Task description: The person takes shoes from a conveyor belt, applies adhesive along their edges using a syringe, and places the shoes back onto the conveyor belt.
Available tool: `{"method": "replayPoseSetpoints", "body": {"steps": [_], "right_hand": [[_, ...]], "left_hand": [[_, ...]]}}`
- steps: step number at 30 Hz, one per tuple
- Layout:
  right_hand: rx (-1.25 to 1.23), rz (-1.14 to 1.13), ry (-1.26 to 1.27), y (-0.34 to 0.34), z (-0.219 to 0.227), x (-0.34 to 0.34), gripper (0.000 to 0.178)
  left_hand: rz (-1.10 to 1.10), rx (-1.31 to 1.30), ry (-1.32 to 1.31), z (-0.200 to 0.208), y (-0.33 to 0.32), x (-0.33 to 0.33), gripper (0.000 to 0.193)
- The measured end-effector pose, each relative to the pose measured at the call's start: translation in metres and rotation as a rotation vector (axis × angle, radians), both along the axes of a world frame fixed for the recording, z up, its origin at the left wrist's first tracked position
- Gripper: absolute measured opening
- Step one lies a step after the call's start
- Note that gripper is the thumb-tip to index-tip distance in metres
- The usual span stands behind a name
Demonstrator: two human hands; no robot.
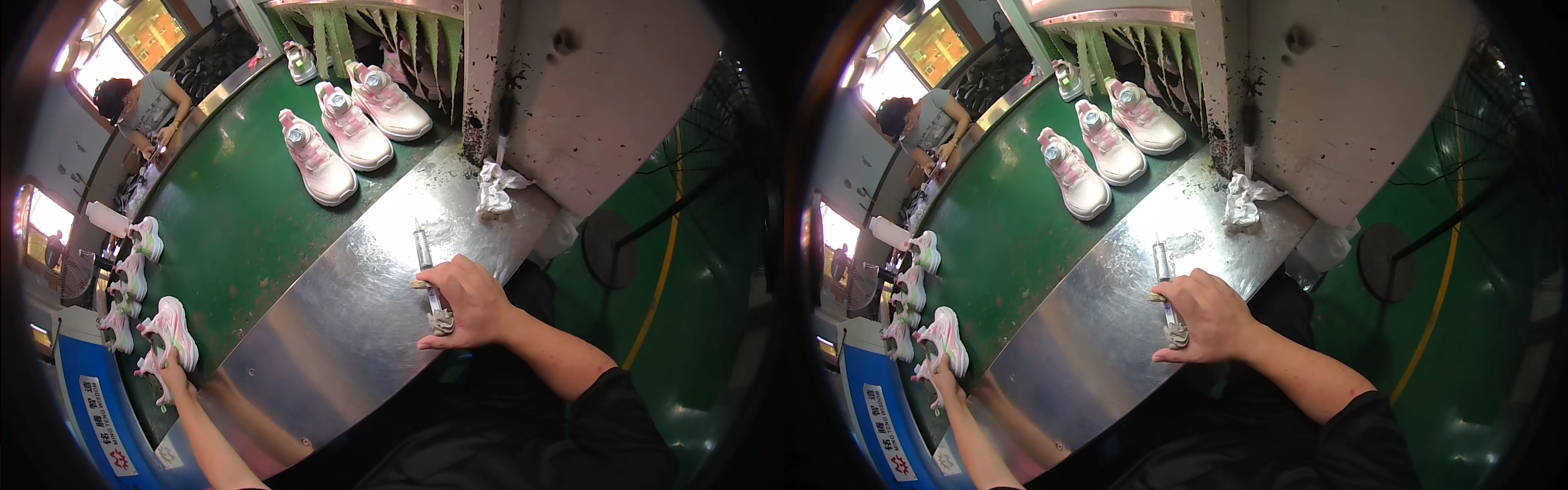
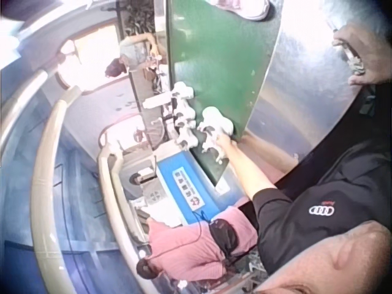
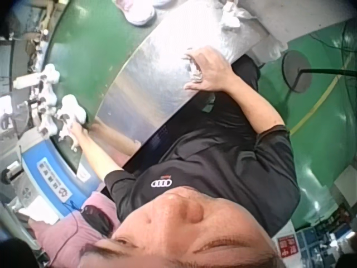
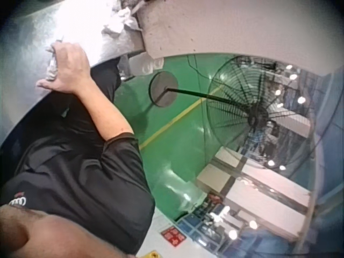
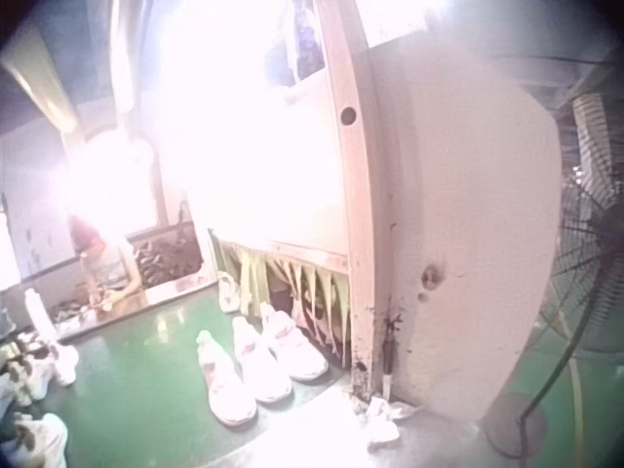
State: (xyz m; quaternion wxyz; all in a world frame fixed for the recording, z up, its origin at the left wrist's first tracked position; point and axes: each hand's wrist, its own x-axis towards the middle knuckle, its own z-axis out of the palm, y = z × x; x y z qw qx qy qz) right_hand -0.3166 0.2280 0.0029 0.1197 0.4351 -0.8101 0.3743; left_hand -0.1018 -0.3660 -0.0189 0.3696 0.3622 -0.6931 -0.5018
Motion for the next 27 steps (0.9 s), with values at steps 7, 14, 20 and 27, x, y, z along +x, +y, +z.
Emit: {"method": "replayPoseSetpoints", "body": {"steps": [7,14,20,27], "right_hand": [[0.014,0.031,-0.045,0.003,0.004,0.0,0.078],[0.144,0.044,-0.073,0.031,0.025,0.004,0.077],[0.293,0.069,-0.073,0.039,0.028,-0.002,0.072],[0.413,0.099,-0.111,0.046,0.05,0.018,0.074]], "left_hand": [[-0.22,0.17,0.231,0.051,0.167,0.038,0.079],[-0.456,-0.656,-0.245,0.024,0.288,0.053,0.103],[-0.462,-0.062,-0.241,0.036,0.215,0.047,0.052],[-0.662,0.14,-0.386,-0.009,0.088,-0.004,0.051]]}}
